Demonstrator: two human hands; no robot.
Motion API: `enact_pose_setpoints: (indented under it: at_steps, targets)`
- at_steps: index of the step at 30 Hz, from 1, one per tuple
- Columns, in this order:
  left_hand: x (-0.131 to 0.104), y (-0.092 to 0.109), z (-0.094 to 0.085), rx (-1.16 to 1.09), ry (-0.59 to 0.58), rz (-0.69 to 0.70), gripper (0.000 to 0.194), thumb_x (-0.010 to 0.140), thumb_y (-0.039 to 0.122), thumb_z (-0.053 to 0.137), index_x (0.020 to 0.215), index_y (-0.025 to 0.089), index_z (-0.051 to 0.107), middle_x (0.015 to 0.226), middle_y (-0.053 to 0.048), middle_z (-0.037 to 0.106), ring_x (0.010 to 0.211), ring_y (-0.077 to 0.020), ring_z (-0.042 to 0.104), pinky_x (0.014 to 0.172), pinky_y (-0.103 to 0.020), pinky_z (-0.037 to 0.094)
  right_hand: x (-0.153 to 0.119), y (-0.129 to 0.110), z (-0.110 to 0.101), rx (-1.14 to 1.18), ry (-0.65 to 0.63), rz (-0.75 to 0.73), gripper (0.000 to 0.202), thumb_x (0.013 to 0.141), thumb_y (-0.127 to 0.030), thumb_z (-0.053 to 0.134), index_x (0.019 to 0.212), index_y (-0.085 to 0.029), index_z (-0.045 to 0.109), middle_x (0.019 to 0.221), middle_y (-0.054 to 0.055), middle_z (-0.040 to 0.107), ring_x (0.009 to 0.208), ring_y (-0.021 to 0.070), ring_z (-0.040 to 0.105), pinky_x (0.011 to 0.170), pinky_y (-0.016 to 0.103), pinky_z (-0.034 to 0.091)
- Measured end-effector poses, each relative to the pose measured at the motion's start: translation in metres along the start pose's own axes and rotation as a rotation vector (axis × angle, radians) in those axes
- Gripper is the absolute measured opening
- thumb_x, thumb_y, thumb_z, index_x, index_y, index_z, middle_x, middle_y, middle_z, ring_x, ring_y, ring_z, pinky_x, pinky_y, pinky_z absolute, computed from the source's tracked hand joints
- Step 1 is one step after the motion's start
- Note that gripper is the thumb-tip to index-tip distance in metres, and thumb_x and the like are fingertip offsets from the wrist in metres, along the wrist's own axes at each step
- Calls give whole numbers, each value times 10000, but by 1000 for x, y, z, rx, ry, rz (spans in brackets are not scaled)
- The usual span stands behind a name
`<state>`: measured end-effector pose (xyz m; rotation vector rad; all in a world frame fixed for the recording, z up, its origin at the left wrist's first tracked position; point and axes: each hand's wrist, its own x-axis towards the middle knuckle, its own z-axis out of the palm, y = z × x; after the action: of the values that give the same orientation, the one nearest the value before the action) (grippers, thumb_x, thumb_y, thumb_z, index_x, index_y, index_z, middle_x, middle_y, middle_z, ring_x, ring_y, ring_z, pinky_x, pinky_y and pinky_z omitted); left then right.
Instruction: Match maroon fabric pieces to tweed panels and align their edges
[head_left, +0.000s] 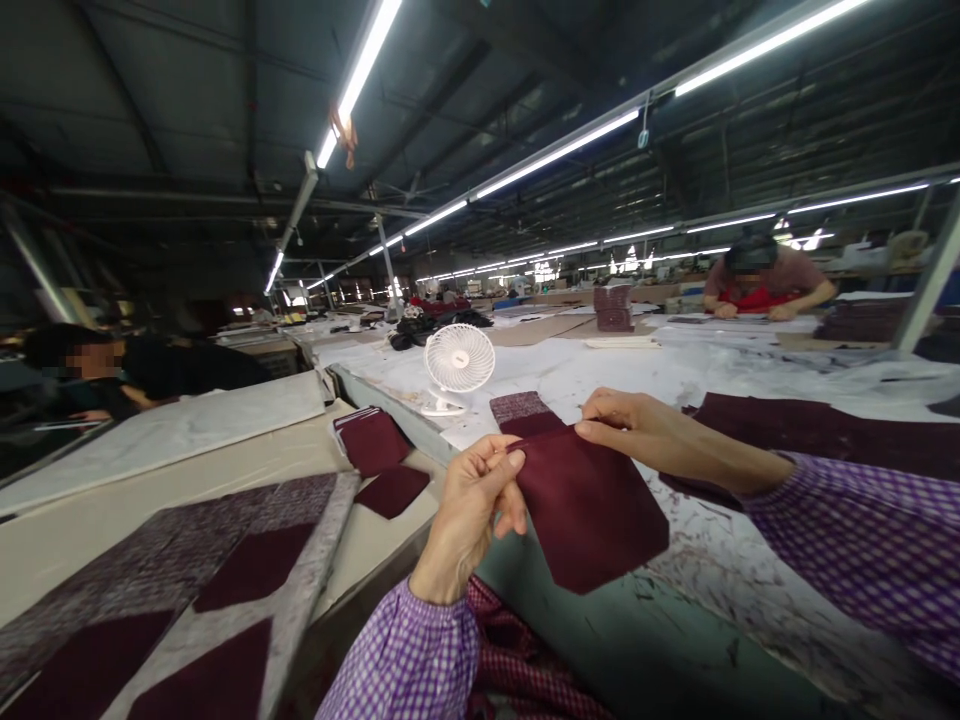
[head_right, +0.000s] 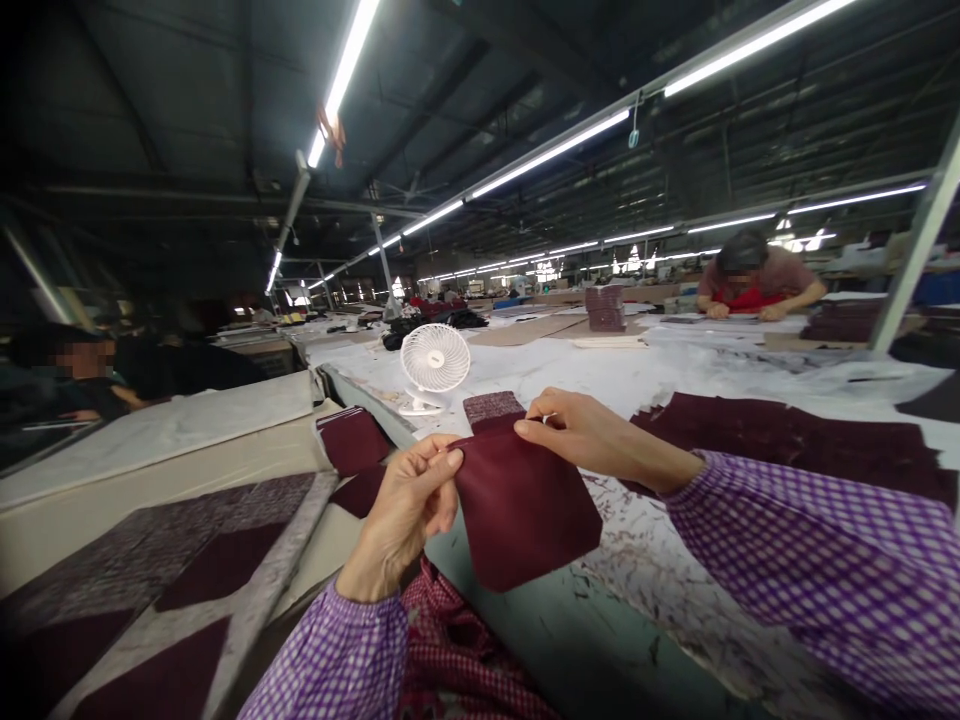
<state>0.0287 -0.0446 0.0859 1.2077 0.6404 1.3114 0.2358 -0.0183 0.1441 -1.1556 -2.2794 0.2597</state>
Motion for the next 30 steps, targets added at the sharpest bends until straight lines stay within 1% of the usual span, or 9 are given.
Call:
enact_pose_setpoints:
  at_steps: [4, 7, 10, 13, 16, 20, 24, 27, 30]
  targets:
    - [-7, 1, 2, -25, 10, -3, 289, 737, 352, 682, 861, 140, 529, 359, 10, 562, 254, -104, 469, 256, -120, 262, -2, 2, 0, -11, 24, 11, 322, 860, -446, 457, 903, -178, 631, 905, 58, 646, 745, 175, 593, 673, 308, 456]
    - [-11, -1, 6, -28, 44, 31, 269, 740, 339, 686, 822, 128, 540, 552, -51, 670, 427, -151, 623, 336, -156, 411, -2, 5, -1, -121, 182, -51, 294, 847, -336, 497, 1078, -189, 601, 1084, 86, 619, 860, 197, 610, 754, 331, 483]
    - [-12, -4, 11, -30, 62, 76, 250, 747, 322, 683, 793, 110, 559, 703, -71, 686, 579, -166, 679, 445, -186, 495, -2, 6, -2, -257, 322, -198, 239, 837, -243, 504, 1039, -184, 617, 1057, 92, 614, 909, 213, 595, 788, 350, 476]
    - [-11, -8, 12, -44, 103, 126, 261, 748, 334, 683, 822, 128, 541, 641, -11, 626, 526, -142, 648, 416, -182, 469, 0, 5, -2, -206, 312, -286, 171, 836, -176, 487, 911, -179, 640, 925, 67, 627, 822, 177, 599, 726, 305, 479]
    - [-9, -11, 11, -52, 121, 118, 310, 743, 376, 685, 866, 154, 507, 549, 47, 547, 425, -105, 570, 348, -164, 407, 1, 3, -3, -83, 307, -262, 155, 836, -190, 501, 896, -178, 644, 916, 62, 629, 777, 159, 602, 688, 287, 485]
    - [-10, -12, 11, -85, 117, 37, 466, 721, 418, 697, 1039, 166, 469, 551, 60, 552, 376, -99, 535, 290, -144, 329, -1, -1, -7, 70, 296, -201, 166, 839, -270, 532, 924, -173, 637, 916, 67, 634, 741, 154, 605, 663, 286, 502]
    - [-7, -14, 11, -138, 187, -57, 671, 640, 345, 770, 1174, 129, 426, 463, 84, 533, 285, -82, 459, 258, -131, 249, -3, -7, -9, 70, 300, -224, 178, 846, -287, 537, 948, -176, 632, 929, 69, 624, 764, 154, 597, 689, 292, 505]
    - [-3, -18, 8, -177, 203, -50, 595, 645, 326, 766, 1117, 107, 478, 392, 74, 514, 298, -90, 480, 276, -120, 247, -4, -10, -7, 30, 301, -256, 165, 848, -265, 532, 947, -181, 634, 953, 75, 611, 773, 154, 588, 691, 294, 505]
    - [-1, -18, 5, -197, 196, 25, 466, 658, 297, 754, 1007, 122, 500, 488, 9, 620, 404, -116, 590, 357, -129, 376, -3, -10, -4, 4, 307, -242, 161, 829, -246, 544, 951, -185, 630, 964, 72, 597, 780, 153, 584, 684, 290, 513]
